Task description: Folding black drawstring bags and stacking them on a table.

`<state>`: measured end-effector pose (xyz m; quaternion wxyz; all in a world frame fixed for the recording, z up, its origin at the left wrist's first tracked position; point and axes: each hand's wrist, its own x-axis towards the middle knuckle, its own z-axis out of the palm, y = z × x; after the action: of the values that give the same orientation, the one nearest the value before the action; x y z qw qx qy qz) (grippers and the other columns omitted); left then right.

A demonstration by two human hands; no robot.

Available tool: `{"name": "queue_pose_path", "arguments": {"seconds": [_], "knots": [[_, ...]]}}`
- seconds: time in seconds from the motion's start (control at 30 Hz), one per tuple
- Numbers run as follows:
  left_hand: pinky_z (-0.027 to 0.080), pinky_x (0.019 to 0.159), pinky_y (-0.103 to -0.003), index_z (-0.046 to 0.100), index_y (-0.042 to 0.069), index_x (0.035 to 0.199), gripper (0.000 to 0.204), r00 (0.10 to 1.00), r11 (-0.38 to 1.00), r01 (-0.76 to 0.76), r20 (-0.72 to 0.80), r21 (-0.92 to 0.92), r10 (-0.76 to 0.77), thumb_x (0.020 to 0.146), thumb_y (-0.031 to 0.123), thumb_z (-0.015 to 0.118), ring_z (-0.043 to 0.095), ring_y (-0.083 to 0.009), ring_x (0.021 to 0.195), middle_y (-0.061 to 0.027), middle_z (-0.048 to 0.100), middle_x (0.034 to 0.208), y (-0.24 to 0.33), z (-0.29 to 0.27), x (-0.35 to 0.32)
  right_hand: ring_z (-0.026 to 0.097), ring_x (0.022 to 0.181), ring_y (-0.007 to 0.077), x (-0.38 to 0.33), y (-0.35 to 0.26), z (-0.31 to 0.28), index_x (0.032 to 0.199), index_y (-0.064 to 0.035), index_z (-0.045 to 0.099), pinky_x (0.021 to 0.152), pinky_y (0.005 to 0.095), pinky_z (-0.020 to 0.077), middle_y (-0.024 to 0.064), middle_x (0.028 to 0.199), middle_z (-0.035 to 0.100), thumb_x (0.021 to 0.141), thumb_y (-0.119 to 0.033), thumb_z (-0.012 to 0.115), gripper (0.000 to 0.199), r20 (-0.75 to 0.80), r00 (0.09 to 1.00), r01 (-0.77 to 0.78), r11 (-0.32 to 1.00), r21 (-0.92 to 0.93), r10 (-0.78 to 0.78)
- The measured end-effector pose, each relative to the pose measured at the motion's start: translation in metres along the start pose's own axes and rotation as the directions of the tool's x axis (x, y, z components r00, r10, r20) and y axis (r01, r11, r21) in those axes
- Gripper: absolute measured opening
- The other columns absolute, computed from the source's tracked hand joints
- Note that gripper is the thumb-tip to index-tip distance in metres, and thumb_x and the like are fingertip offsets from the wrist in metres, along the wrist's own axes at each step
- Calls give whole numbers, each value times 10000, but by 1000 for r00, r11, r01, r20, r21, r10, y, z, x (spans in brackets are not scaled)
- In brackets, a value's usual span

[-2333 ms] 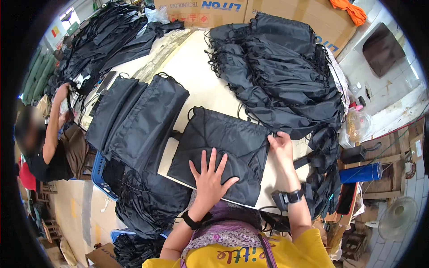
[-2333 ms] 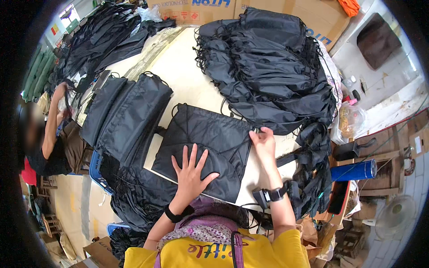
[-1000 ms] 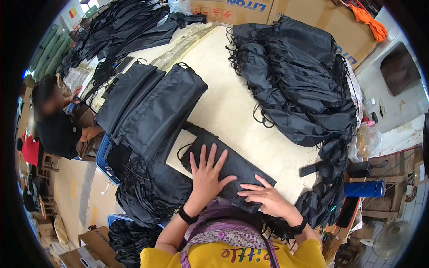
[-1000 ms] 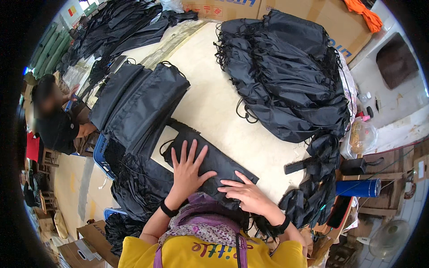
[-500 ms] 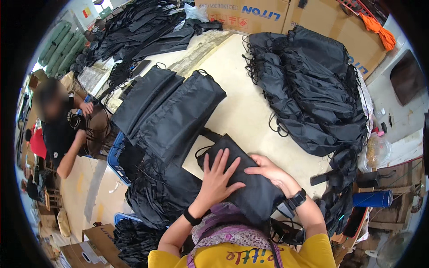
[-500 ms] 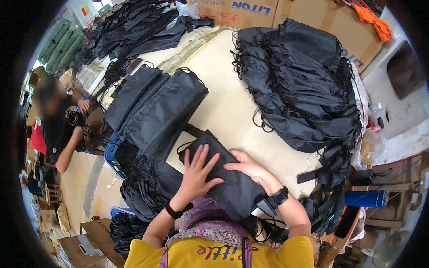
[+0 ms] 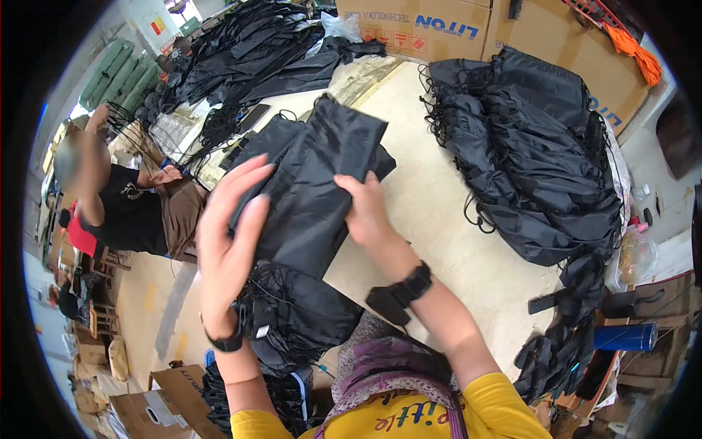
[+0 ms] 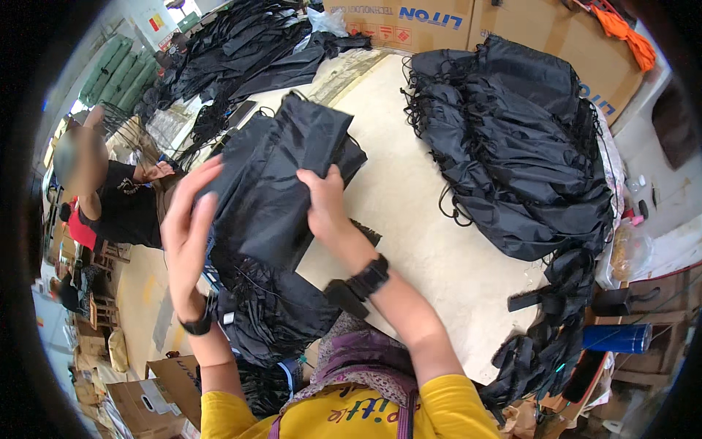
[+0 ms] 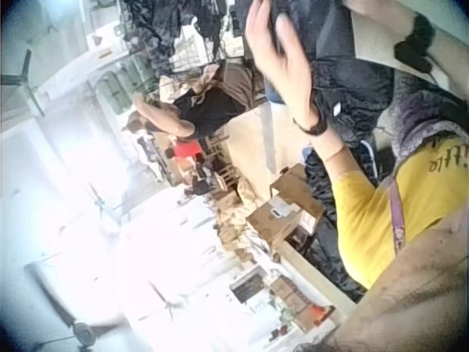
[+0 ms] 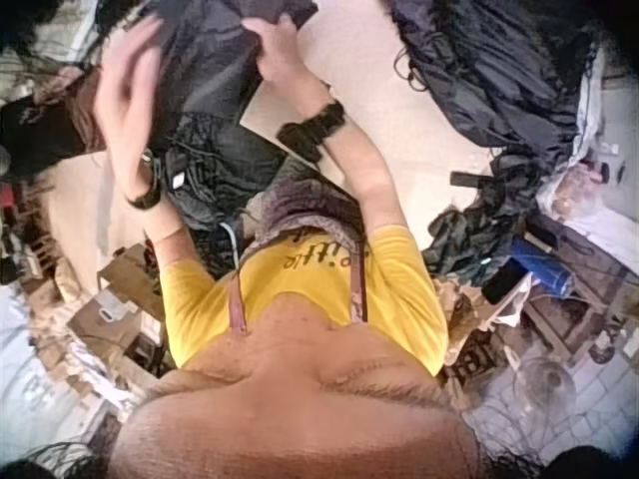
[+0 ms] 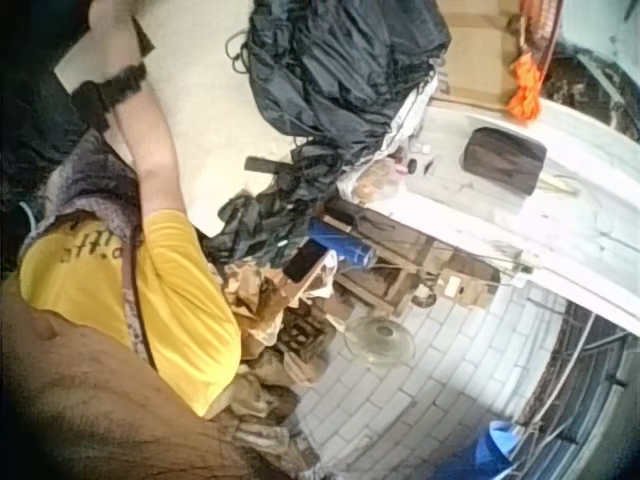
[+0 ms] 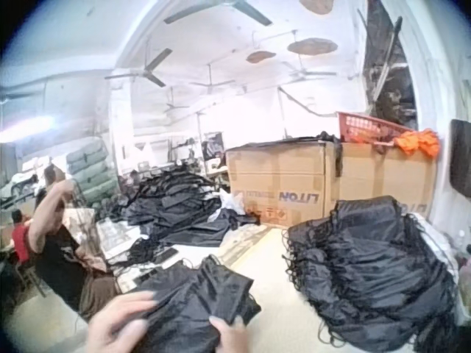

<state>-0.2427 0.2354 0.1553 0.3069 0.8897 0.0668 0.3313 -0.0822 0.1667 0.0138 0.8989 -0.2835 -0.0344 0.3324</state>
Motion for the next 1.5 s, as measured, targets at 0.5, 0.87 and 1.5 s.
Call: {"name": "queue_pose_path", "arguments": {"seconds": [0.5, 0.87, 1.5], "knots": [[156, 1149, -526, 482, 179, 1410, 444, 932, 937, -29, 349, 348, -101, 989, 316, 506, 307, -274, 1422, -115, 386, 1505, -163, 101, -3, 576, 522, 173, 34, 10, -76, 1155, -1, 358, 471, 290, 494, 94, 762, 570, 883, -237, 687, 488, -293, 870, 145, 774, -617, -396], [97, 1169, -505, 376, 174, 1478, 811, 869, 887, -51, 459, 458, -187, 811, 504, 696, 212, -307, 1460, -150, 299, 1549, -126, 90, 8, 439, 500, 142, 102, -15, -79, 809, -22, 563, 448, 319, 334, 48, 670, 545, 813, -3, 652, 92, -96, 986, -169, 784, -598, 140], [256, 1088, -456, 487, 135, 1406, 736, 894, 938, -59, 437, 342, -104, 756, 371, 738, 411, -301, 1282, -117, 452, 1413, -155, 98, -6, 620, 1033, 184, 34, 17, -71, 1239, 11, 552, 833, 338, 504, 118, 1185, 630, 841, -383, 731, 587, -5, 936, -342, 908, -242, 352]]}}
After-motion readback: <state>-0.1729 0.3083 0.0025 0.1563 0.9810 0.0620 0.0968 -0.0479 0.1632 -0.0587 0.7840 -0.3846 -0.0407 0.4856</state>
